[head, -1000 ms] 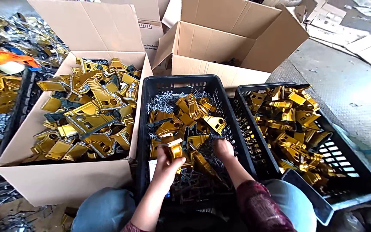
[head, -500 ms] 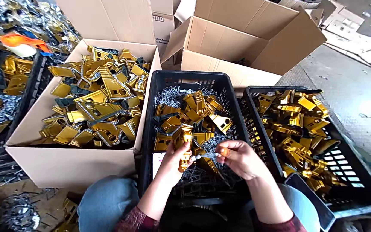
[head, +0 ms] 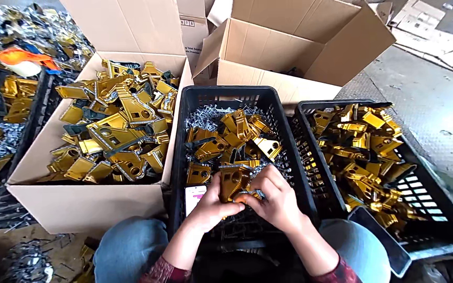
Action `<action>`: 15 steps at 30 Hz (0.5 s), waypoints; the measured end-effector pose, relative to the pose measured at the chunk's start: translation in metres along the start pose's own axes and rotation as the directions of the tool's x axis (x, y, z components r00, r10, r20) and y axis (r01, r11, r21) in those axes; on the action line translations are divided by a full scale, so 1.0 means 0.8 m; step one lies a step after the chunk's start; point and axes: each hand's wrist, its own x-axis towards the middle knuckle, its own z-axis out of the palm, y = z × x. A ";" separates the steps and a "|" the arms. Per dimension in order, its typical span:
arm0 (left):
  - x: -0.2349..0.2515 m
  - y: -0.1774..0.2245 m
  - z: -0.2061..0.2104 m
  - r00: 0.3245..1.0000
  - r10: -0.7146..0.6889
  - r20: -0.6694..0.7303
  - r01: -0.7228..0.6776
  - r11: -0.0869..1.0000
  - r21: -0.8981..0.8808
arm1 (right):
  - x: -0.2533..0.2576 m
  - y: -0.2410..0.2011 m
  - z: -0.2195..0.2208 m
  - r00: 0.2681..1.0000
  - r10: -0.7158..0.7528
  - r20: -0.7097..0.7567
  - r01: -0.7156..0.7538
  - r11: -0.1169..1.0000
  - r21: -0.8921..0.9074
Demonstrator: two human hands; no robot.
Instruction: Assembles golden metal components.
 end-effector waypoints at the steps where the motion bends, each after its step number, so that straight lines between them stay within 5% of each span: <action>1: 0.000 -0.001 -0.001 1.000 0.004 -0.003 -0.003 1.000 0.017 | -0.001 0.002 0.007 0.999 -0.022 -0.038 0.021 0.999 -0.029; 4: 0.000 -0.003 -0.003 1.000 -0.008 -0.013 0.008 0.998 0.056 | -0.009 0.014 0.025 0.990 0.140 -0.006 -0.138 0.983 0.119; 7: -0.003 -0.012 -0.005 0.999 -0.028 0.029 0.027 0.999 0.025 | -0.013 0.029 0.026 0.925 0.288 0.247 -0.372 0.820 0.436; 9: -0.003 -0.015 -0.007 0.999 -0.016 0.039 0.015 0.999 0.039 | -0.010 0.032 0.026 0.912 0.306 0.273 -0.407 0.759 0.508; 13: 0.000 -0.012 0.001 0.997 0.018 -0.070 -0.013 0.998 0.066 | -0.008 0.046 0.017 0.862 0.373 0.344 -0.501 0.734 0.459; 15: 0.002 -0.006 0.004 0.971 0.001 -0.241 -0.007 1.000 -0.024 | -0.014 0.072 0.004 0.715 0.515 0.473 -0.655 0.730 0.195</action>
